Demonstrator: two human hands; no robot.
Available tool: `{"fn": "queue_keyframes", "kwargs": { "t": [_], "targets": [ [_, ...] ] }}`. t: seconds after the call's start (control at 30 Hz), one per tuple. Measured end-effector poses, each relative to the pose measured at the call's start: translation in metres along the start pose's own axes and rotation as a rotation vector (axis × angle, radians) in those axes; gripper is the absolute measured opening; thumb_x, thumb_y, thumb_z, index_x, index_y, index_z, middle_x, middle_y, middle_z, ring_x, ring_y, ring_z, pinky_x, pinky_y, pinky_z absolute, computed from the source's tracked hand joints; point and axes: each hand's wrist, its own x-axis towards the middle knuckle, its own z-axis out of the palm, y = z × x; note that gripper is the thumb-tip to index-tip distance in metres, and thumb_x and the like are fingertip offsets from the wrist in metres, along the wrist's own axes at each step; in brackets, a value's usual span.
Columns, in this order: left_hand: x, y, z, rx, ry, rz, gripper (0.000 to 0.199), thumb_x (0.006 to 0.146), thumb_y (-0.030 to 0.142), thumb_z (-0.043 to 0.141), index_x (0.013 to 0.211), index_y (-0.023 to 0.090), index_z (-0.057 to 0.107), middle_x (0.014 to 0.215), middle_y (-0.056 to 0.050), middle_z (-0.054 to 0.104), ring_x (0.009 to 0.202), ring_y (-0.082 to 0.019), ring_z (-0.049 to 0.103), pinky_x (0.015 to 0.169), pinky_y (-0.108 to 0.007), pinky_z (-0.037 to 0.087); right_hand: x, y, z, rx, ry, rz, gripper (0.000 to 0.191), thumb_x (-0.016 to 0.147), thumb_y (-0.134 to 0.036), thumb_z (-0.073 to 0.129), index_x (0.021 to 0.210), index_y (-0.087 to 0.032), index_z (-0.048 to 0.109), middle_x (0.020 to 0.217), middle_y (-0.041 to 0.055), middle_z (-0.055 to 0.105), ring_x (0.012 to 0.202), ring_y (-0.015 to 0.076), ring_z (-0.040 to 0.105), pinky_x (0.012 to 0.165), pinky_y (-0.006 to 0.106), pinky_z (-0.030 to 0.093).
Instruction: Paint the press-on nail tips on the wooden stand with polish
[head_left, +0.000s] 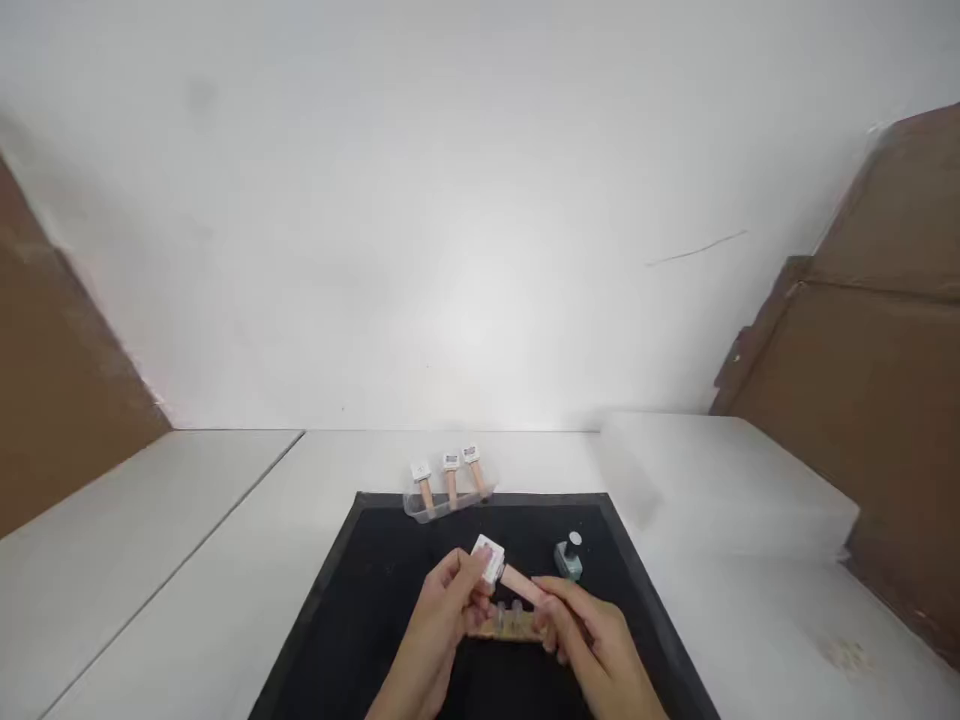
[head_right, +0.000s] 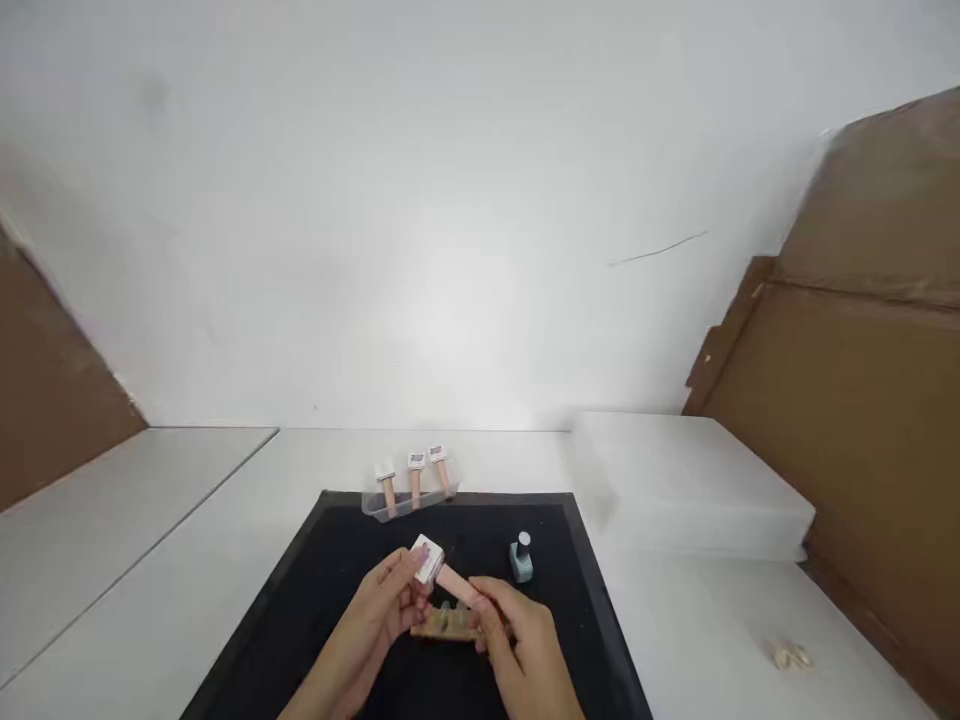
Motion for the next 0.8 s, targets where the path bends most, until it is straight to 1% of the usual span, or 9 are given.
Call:
{"fn": "queue_keyframes", "kwargs": {
  "t": [0.1,0.17,0.27,0.37,0.47,0.57,0.7,0.8],
  "targets": [
    [-0.001,0.001,0.001,-0.014,0.008,-0.01,0.038,0.067,0.048,0.073,0.063,0.017,0.052,0.056,0.004,0.053,0.051,-0.008,0.047,0.055,-0.021,0.042,0.002,0.003,0.0,-0.061,0.086,-0.073,0.027,0.092,-0.036,0.049,0.099,-0.019,0.07,0.075,0.007,0.073,0.058,0.0193,0.067,0.051,0.022,0.052],
    [-0.002,0.001,0.002,-0.023,0.014,-0.014,0.037,0.066,0.048,0.074,0.062,0.017,0.053,0.057,0.004,0.053,0.051,-0.008,0.047,0.055,-0.021,0.043,0.002,0.004,0.0,-0.087,0.124,-0.154,0.021,0.09,-0.031,0.053,0.097,-0.021,0.07,0.081,0.0073,0.072,0.062,0.0196,0.067,0.051,0.022,0.052],
    [-0.004,0.002,0.003,-0.034,0.021,-0.013,0.038,0.067,0.048,0.073,0.062,0.016,0.053,0.058,0.003,0.054,0.052,-0.008,0.048,0.057,-0.021,0.044,0.002,0.004,-0.001,-0.094,0.137,-0.276,0.017,0.089,-0.023,0.055,0.094,-0.022,0.07,0.084,0.0077,0.07,0.065,0.0197,0.067,0.05,0.022,0.051],
    [-0.005,0.003,0.004,-0.033,0.042,-0.019,0.04,0.064,0.05,0.074,0.061,0.017,0.053,0.057,0.003,0.055,0.052,-0.008,0.049,0.057,-0.021,0.045,0.003,0.005,-0.002,-0.098,0.151,-0.32,0.018,0.088,-0.017,0.054,0.089,-0.022,0.071,0.087,0.0085,0.068,0.068,0.02,0.067,0.052,0.023,0.052],
    [-0.004,0.004,0.004,-0.047,0.07,-0.021,0.041,0.061,0.051,0.076,0.061,0.017,0.054,0.057,0.003,0.056,0.052,-0.009,0.05,0.054,-0.021,0.044,0.003,0.004,-0.004,-0.095,0.173,-0.319,0.018,0.087,-0.015,0.054,0.087,-0.022,0.071,0.088,0.0086,0.067,0.069,0.0201,0.067,0.052,0.023,0.052],
    [-0.001,0.003,0.002,-0.066,0.072,-0.015,0.038,0.063,0.047,0.077,0.064,0.016,0.055,0.057,0.003,0.057,0.05,-0.008,0.051,0.053,-0.02,0.044,0.003,0.003,-0.006,-0.057,0.193,-0.288,0.015,0.087,-0.017,0.057,0.089,-0.023,0.071,0.084,0.0072,0.066,0.064,0.0186,0.064,0.051,0.023,0.051],
    [0.004,0.001,-0.002,-0.081,0.078,-0.02,0.035,0.063,0.044,0.077,0.065,0.016,0.056,0.053,0.003,0.057,0.047,-0.008,0.051,0.048,-0.02,0.043,0.002,0.004,-0.007,0.04,0.231,-0.18,0.013,0.088,-0.025,0.057,0.09,-0.023,0.07,0.082,0.0061,0.062,0.063,0.0188,0.062,0.051,0.024,0.05],
    [0.006,0.0,-0.003,-0.095,0.093,-0.02,0.036,0.061,0.045,0.079,0.066,0.016,0.058,0.052,0.003,0.057,0.046,-0.008,0.051,0.048,-0.02,0.044,0.003,0.007,-0.007,0.142,0.248,-0.083,0.017,0.088,-0.033,0.056,0.091,-0.022,0.069,0.082,0.0053,0.059,0.059,0.0176,0.06,0.046,0.024,0.048]
  ]
}}
